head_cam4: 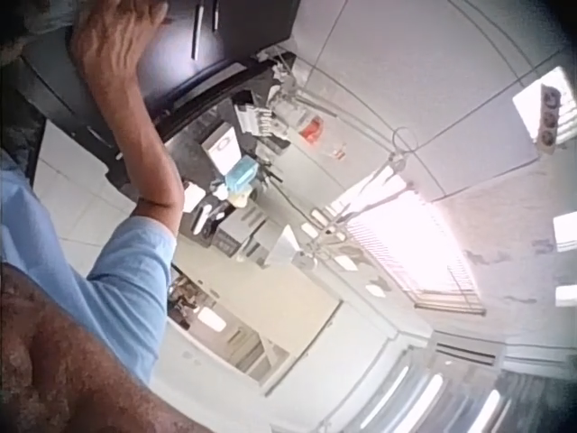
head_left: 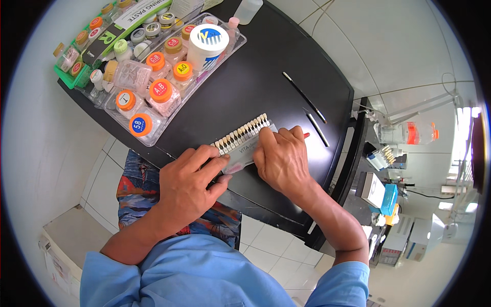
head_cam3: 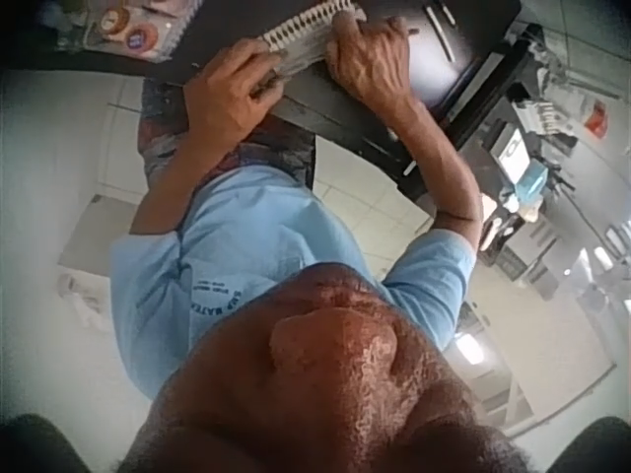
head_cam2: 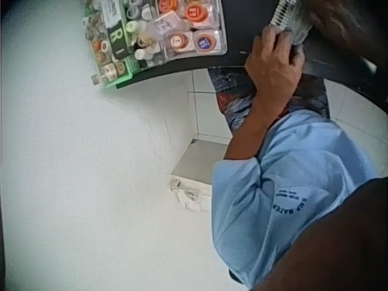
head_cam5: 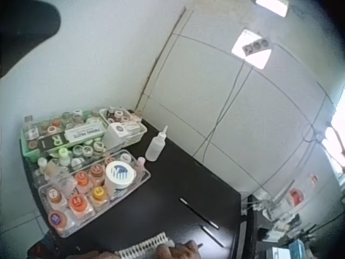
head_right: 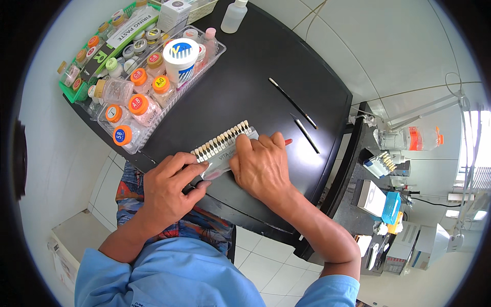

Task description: The recorder uses a dental shade guide to match a prosthetic crown and applies stain or paste with a fine brush.

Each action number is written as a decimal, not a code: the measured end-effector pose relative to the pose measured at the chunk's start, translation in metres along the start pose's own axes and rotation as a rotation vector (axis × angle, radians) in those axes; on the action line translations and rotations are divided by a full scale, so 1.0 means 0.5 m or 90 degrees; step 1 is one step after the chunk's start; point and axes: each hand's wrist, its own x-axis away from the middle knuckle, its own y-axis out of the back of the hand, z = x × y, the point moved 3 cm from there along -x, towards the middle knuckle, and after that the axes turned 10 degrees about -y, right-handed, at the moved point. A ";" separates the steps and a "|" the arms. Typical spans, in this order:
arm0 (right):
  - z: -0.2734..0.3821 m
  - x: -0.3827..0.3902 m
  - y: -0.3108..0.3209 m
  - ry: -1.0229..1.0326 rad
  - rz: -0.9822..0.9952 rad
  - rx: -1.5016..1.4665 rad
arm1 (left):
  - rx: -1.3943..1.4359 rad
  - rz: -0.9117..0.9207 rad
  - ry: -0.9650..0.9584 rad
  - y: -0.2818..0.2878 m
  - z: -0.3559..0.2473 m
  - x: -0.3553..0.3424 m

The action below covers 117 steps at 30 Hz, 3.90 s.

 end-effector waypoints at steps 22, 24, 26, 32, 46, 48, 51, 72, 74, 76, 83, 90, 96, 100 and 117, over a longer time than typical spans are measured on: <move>-0.030 0.016 0.008 -0.088 -0.076 0.017 | -0.018 -0.011 0.001 -0.001 -0.003 0.000; -0.089 -0.002 0.010 -0.103 -0.133 0.039 | -0.022 -0.018 -0.009 0.000 -0.004 0.000; -0.153 -0.021 0.028 -0.198 -0.141 0.127 | -0.025 -0.025 -0.020 0.001 -0.007 0.000; -0.041 0.010 0.003 -0.085 -0.105 0.026 | -0.037 -0.024 -0.021 -0.004 -0.003 0.003; -0.143 -0.011 0.014 -0.154 -0.124 0.083 | -0.010 -0.035 -0.009 -0.003 -0.003 0.002; -0.171 -0.034 0.022 -0.176 -0.165 0.123 | -0.011 -0.034 -0.010 -0.002 -0.003 0.001; -0.185 -0.042 0.037 -0.212 -0.197 0.148 | -0.012 -0.041 -0.009 -0.006 -0.003 0.001; -0.166 -0.018 0.054 -0.104 -0.179 0.114 | -0.020 -0.030 -0.004 -0.007 -0.005 -0.001; -0.078 -0.002 0.030 -0.035 -0.122 0.006 | -0.025 -0.014 -0.007 -0.005 -0.001 0.003; -0.045 -0.001 0.014 -0.024 -0.109 -0.020 | -0.029 -0.012 -0.003 -0.004 0.001 0.002; -0.208 -0.027 0.089 -0.157 -0.141 0.129 | -0.013 -0.046 -0.002 0.001 0.006 0.003; -0.184 -0.002 0.077 -0.110 0.152 -0.163 | 0.088 0.012 0.190 0.024 0.025 -0.006; -0.171 0.003 0.086 0.024 0.282 -0.231 | 0.008 -0.002 0.122 0.014 0.029 0.004; -0.174 -0.004 0.081 0.040 0.308 -0.245 | -0.012 -0.004 0.103 0.002 0.035 0.008; -0.197 -0.020 0.069 -0.096 0.135 -0.415 | 0.122 0.027 0.179 0.004 0.032 -0.043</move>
